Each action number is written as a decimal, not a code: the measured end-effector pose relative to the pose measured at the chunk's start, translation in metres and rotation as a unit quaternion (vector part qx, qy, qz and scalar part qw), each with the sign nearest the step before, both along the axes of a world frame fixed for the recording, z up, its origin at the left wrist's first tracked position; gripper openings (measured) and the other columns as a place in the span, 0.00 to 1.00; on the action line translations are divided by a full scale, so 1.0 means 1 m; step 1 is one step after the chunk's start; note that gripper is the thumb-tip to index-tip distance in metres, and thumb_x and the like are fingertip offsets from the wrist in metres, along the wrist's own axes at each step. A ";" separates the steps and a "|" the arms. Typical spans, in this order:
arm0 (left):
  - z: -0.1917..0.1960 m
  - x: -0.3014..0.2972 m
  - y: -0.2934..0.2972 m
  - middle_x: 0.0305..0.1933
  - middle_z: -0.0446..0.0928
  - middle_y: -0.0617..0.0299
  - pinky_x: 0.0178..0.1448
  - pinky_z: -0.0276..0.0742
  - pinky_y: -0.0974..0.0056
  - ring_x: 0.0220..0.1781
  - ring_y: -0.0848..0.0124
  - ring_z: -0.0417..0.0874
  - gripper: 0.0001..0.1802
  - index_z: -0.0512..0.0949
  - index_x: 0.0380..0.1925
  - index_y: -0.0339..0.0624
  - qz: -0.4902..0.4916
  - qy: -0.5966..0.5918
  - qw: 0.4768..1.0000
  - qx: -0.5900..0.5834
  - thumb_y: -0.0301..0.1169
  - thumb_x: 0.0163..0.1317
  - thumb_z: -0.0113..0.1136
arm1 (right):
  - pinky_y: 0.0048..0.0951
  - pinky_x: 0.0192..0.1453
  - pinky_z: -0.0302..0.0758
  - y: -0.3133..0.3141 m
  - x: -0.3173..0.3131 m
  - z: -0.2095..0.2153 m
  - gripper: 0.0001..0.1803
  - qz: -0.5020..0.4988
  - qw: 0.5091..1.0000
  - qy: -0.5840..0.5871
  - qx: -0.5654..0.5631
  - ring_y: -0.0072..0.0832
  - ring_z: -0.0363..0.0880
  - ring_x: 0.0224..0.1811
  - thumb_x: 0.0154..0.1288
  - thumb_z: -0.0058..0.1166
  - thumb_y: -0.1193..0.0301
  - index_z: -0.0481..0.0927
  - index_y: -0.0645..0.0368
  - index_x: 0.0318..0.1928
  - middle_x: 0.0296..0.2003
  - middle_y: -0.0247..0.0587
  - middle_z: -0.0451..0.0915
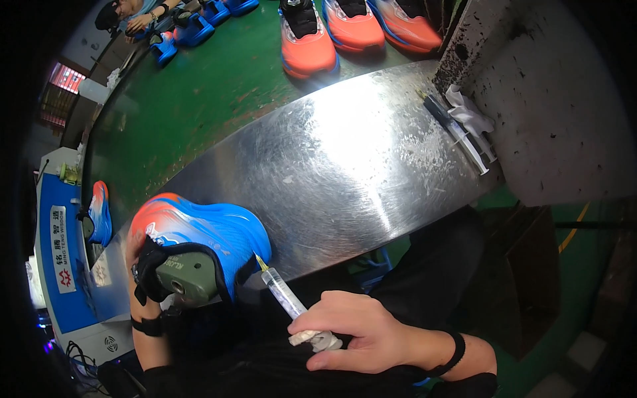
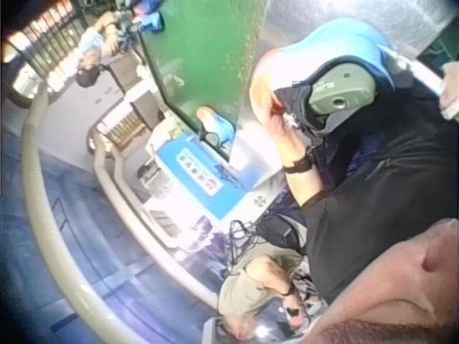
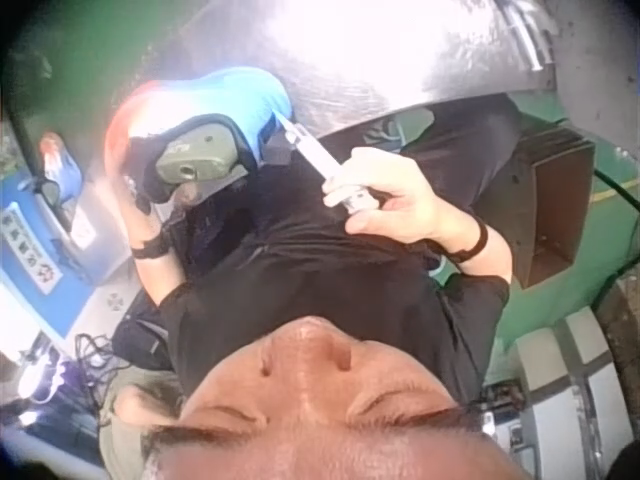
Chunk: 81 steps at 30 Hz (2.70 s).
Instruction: The recorder uses a syringe to apply adhesive or cleaning liquid to the seams of athletic shoes on a manufacturing assembly line.
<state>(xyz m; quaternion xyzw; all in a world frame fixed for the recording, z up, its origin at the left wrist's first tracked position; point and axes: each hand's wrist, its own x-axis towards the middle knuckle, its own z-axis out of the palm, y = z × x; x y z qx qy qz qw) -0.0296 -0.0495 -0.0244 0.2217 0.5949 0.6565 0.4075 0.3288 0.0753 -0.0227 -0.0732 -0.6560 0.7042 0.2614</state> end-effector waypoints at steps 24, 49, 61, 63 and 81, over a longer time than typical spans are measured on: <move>0.004 0.066 -0.113 0.54 0.72 0.48 0.63 0.70 0.55 0.56 0.60 0.75 0.32 0.64 0.54 0.29 -0.067 -0.268 0.960 -0.044 0.28 0.50 0.66 | 0.27 0.33 0.70 -0.021 -0.041 0.019 0.20 -0.024 0.993 -0.103 0.050 0.29 0.73 0.28 0.51 0.67 0.67 0.80 0.61 0.43 0.30 0.37 0.78; -0.014 0.147 -0.023 0.61 0.69 0.54 0.68 0.62 0.54 0.63 0.62 0.69 0.32 0.64 0.61 0.41 -0.271 -0.554 0.787 0.000 0.18 0.52 0.55 | 0.27 0.28 0.64 -0.014 0.015 0.110 0.22 0.055 0.979 -0.164 0.107 0.28 0.73 0.24 0.51 0.68 0.63 0.80 0.64 0.43 0.32 0.40 0.83; -0.026 0.170 0.025 0.52 0.75 0.55 0.62 0.69 0.59 0.55 0.64 0.76 0.19 0.72 0.52 0.38 -0.353 -0.508 0.783 0.066 0.28 0.60 0.59 | 0.26 0.26 0.61 -0.024 0.050 0.114 0.22 -0.017 0.968 -0.182 0.172 0.25 0.73 0.22 0.51 0.68 0.61 0.81 0.63 0.42 0.31 0.38 0.83; -0.024 0.172 0.029 0.52 0.76 0.56 0.62 0.69 0.59 0.55 0.64 0.76 0.18 0.72 0.52 0.38 -0.346 -0.512 0.784 0.063 0.28 0.61 0.58 | 0.26 0.26 0.61 -0.025 0.052 0.115 0.23 -0.029 0.966 -0.184 0.177 0.25 0.72 0.22 0.50 0.68 0.60 0.81 0.63 0.42 0.30 0.38 0.83; -0.028 0.184 0.049 0.54 0.75 0.58 0.64 0.70 0.61 0.57 0.67 0.75 0.16 0.73 0.52 0.41 -0.299 -0.509 0.806 0.048 0.24 0.64 0.54 | 0.23 0.17 0.56 -0.032 0.040 0.098 0.21 -0.075 0.917 -0.188 0.345 0.22 0.61 0.14 0.47 0.69 0.60 0.81 0.60 0.38 0.22 0.33 0.76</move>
